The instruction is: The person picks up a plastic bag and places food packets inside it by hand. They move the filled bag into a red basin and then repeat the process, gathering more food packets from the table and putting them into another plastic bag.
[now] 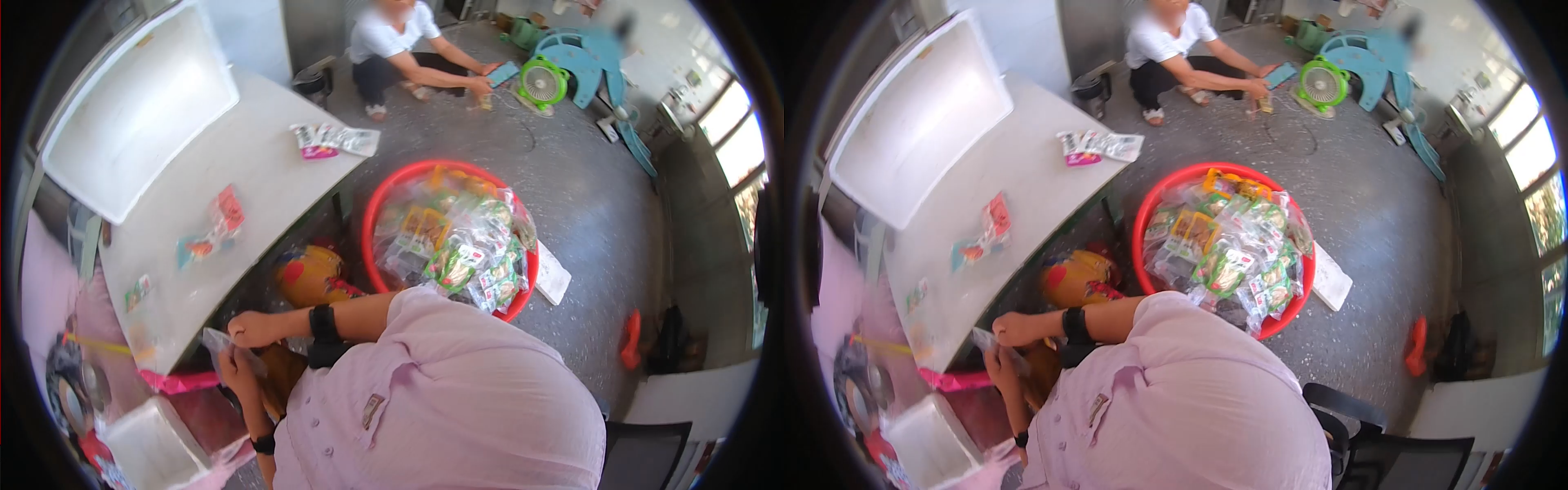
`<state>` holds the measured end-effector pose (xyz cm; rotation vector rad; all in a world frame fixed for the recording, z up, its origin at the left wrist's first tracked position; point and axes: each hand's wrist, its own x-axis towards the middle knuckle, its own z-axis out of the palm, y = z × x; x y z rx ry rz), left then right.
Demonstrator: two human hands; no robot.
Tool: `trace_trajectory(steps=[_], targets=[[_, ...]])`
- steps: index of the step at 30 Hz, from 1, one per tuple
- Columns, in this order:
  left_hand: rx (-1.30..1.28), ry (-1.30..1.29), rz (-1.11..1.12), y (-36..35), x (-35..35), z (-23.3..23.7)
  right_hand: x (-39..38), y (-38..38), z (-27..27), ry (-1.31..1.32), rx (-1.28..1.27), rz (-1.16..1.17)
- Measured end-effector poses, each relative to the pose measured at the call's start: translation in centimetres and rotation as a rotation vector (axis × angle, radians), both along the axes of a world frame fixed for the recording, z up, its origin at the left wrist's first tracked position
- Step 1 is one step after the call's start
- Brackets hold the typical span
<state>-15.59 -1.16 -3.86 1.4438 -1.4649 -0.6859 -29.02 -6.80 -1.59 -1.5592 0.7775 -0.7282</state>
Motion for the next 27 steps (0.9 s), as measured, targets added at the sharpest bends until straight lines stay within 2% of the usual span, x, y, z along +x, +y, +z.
trace_trajectory(steps=[1, 2, 3, 4, 5, 6, 7, 8, 9, 12, 13, 16, 18, 20, 22, 24, 27], targets=[[0.018, 0.052, 0.040, 0.4, 0.3, 0.1, 1.0, -0.7, -2.4, -0.028, -0.218, -0.016], [0.051, 0.018, 0.095, 0.5, 0.7, 0.1, 1.8, -1.3, -4.2, -0.195, -0.445, -0.051], [0.030, 0.035, 0.150, 0.1, 2.4, -2.0, 2.1, -2.1, -5.1, -0.079, -0.447, 0.022], [-0.103, -0.038, 0.093, 0.2, 2.2, 0.3, 1.3, -1.8, -2.9, 0.098, -0.269, 0.024], [-0.161, -0.207, 0.209, -0.3, 3.1, 0.7, 0.6, -1.2, -1.3, -0.146, 0.070, -0.009], [-0.210, -0.303, 0.248, -0.2, 2.6, 3.8, 1.2, -1.6, -1.7, -0.135, -0.059, -0.187], [-0.312, -0.385, 0.273, -0.5, 2.4, 6.1, 0.9, -2.4, -0.6, -0.039, -0.254, -0.186], [-0.369, -0.544, 0.320, -1.0, 2.9, 7.2, 1.3, -3.1, -0.3, -0.029, -0.322, -0.192], [-0.408, -0.669, 0.310, -1.4, 2.9, 8.9, 1.8, -3.4, 0.5, -0.168, -0.295, -0.216], [-0.632, -0.897, 0.257, -3.6, 2.5, 11.6, 2.0, -5.6, 1.3, -0.194, -0.269, -0.198], [-0.666, -0.946, 0.257, -4.6, 2.2, 12.1, 1.6, -6.3, 1.3, -0.172, -0.373, -0.275], [-0.502, -0.946, 0.246, -8.7, 2.3, 9.6, -1.7, -8.7, 0.9, -0.097, -0.597, -0.601], [-0.325, -0.887, 0.252, -11.0, 1.6, 7.1, -5.0, -10.2, -0.7, -0.090, -0.177, -0.728], [-0.148, -0.788, 0.244, -12.4, 0.5, 5.0, -6.5, -9.1, 2.1, -0.083, 0.218, -0.868], [-0.005, -0.676, 0.216, -13.0, -0.6, 3.4, -8.7, -11.9, -1.8, -0.076, 0.032, -0.764], [0.055, -0.622, 0.193, -13.6, -1.3, 2.3, -8.9, -14.0, -2.2, -0.052, -0.012, -0.642], [0.074, -0.567, 0.160, -14.1, -1.8, 1.0, -8.8, -16.2, -1.0, 0.025, 0.143, -0.473]])
